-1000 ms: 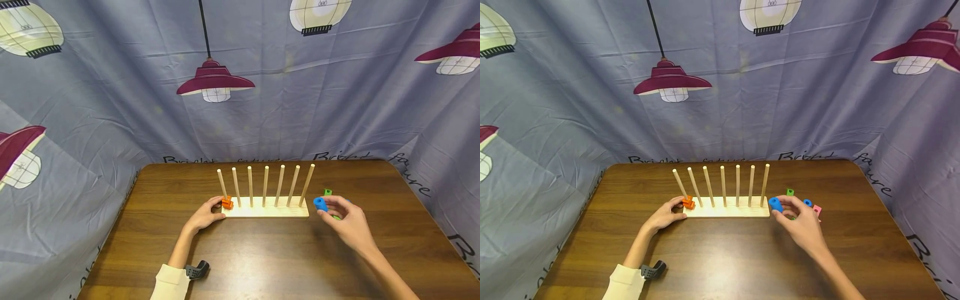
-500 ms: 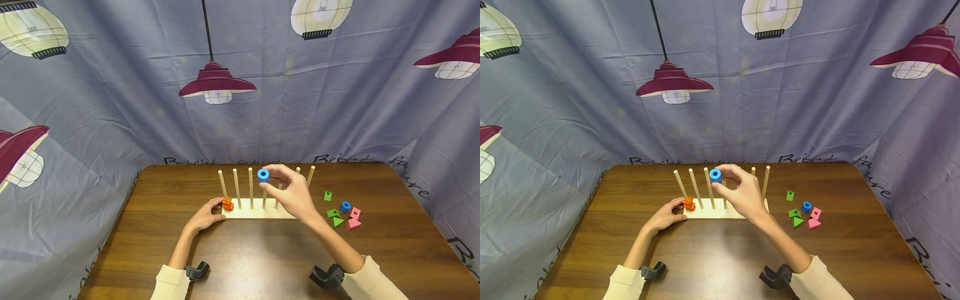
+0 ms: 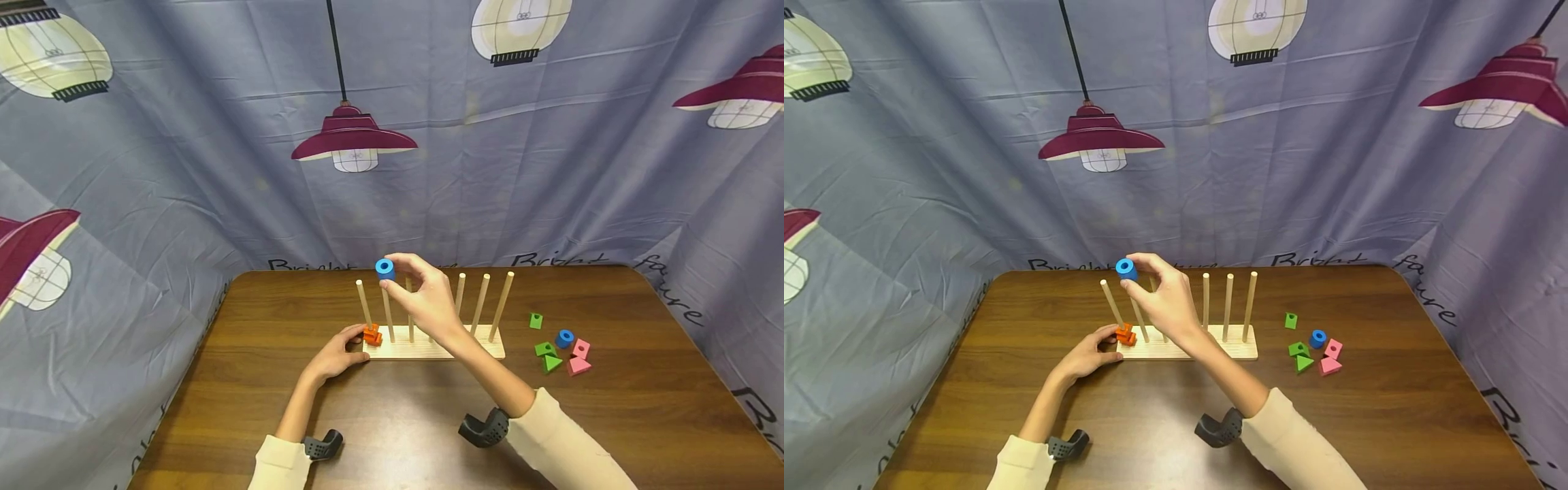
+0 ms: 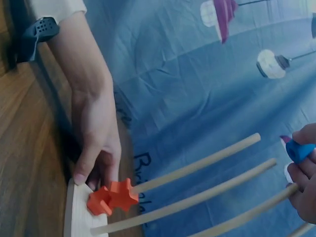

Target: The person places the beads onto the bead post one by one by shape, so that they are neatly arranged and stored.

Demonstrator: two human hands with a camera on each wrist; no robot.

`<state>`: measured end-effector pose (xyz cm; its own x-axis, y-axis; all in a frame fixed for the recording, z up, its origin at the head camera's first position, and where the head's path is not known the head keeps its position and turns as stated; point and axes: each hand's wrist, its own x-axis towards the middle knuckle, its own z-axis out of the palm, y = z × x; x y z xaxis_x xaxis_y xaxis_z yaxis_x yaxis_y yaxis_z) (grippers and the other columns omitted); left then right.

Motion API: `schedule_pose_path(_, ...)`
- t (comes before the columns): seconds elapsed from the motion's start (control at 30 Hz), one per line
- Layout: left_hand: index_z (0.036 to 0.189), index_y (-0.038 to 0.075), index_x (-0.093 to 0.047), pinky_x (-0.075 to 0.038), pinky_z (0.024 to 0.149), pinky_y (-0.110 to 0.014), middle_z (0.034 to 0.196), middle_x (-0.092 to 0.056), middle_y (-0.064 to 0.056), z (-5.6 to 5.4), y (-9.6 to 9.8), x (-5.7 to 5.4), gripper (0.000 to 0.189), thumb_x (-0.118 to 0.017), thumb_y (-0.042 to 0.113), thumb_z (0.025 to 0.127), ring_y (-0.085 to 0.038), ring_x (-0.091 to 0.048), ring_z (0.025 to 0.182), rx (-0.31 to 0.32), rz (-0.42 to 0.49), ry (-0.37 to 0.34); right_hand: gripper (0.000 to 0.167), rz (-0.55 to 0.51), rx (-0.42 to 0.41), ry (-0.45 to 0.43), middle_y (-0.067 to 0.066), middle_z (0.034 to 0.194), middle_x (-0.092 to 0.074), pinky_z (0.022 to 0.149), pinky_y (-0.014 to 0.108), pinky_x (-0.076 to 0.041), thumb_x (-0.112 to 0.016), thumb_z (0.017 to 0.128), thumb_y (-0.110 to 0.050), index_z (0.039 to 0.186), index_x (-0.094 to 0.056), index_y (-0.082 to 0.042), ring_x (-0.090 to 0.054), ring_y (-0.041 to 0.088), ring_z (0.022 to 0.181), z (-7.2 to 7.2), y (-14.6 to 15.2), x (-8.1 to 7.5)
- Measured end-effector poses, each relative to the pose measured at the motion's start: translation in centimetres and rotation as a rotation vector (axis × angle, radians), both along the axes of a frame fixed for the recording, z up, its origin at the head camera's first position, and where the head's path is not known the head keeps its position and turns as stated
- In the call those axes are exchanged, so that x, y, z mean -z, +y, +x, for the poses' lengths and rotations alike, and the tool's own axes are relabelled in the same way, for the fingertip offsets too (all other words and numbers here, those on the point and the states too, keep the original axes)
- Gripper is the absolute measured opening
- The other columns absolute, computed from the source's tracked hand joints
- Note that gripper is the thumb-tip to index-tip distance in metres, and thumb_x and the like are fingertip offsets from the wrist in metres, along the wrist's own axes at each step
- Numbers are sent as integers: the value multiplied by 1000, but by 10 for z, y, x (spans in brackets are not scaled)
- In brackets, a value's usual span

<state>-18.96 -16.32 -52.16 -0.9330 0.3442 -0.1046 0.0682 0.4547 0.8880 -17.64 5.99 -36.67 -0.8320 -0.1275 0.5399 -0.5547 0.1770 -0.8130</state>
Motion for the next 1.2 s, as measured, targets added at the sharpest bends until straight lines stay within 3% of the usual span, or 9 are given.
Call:
schedule_pose_path(0.13,144,-2,-50,-36,105,-53,146,-46,-17,-1,0,1,65,-76,7,85,-33,-49,123,1,-8,12,33,31,39,-17,1,105,-72,63,27,-37,-79,86,-11,118,-70,-10,-56,16,78,-4,-6,5)
schedule_pose_path(0.23,144,-2,-50,-37,104,-51,146,-47,-17,-1,-1,1,65,-76,7,85,-33,-50,122,8,-16,20,33,29,51,-37,2,102,-71,60,26,-33,-80,86,-11,117,-70,-10,-52,20,74,-7,-8,10)
schedule_pose_path(0.37,144,-2,-50,-36,105,-52,146,-47,-17,-1,-1,-1,64,-75,7,86,-33,-49,122,13,-11,13,32,13,50,-54,1,103,-72,63,30,-35,-79,86,-10,116,-70,-9,-59,20,85,-9,-9,13)
schedule_pose_path(0.43,143,-2,-50,-36,105,-53,146,-46,-17,0,-1,-1,64,-75,7,86,-34,-49,123,8,-8,11,31,15,43,-55,2,105,-72,77,36,-41,-79,86,-10,116,-69,-9,-62,20,94,-9,-10,14)
schedule_pose_path(0.6,144,-3,-50,-37,104,-51,146,-47,-17,0,-1,0,66,-76,7,85,-33,-50,122,8,-17,13,31,34,51,-67,3,106,-71,94,51,-41,-80,85,-10,114,-70,-7,-61,21,101,-10,-12,21)
schedule_pose_path(0.83,143,-3,-50,-40,101,-51,143,-48,-19,-1,0,-1,66,-75,9,84,-32,-51,118,28,-31,39,32,-22,63,-105,5,110,-71,82,37,-44,-82,83,-10,112,-70,-9,-63,24,103,-9,-9,35)
schedule_pose_path(0.97,144,-3,-49,-40,101,-52,144,-47,-20,-1,-1,1,66,-75,10,84,-33,-50,119,34,-21,39,31,-57,42,-141,8,112,-69,80,42,-44,-82,83,-11,112,-70,-7,-62,29,105,-10,-8,44)
schedule_pose_path(1.07,144,-4,-49,-39,102,-53,145,-46,-21,-1,-1,1,66,-74,10,84,-33,-50,119,28,-15,34,31,-41,33,-188,8,111,-70,91,48,-46,-81,83,-9,112,-69,-6,-62,28,108,-9,-9,55)
schedule_pose_path(1.2,144,-3,-49,-39,102,-52,145,-46,-20,1,-2,0,67,-75,10,84,-33,-50,120,16,-15,26,30,-19,39,-276,6,108,-71,95,50,-45,-81,83,-7,110,-69,-6,-63,27,107,-6,-9,80)
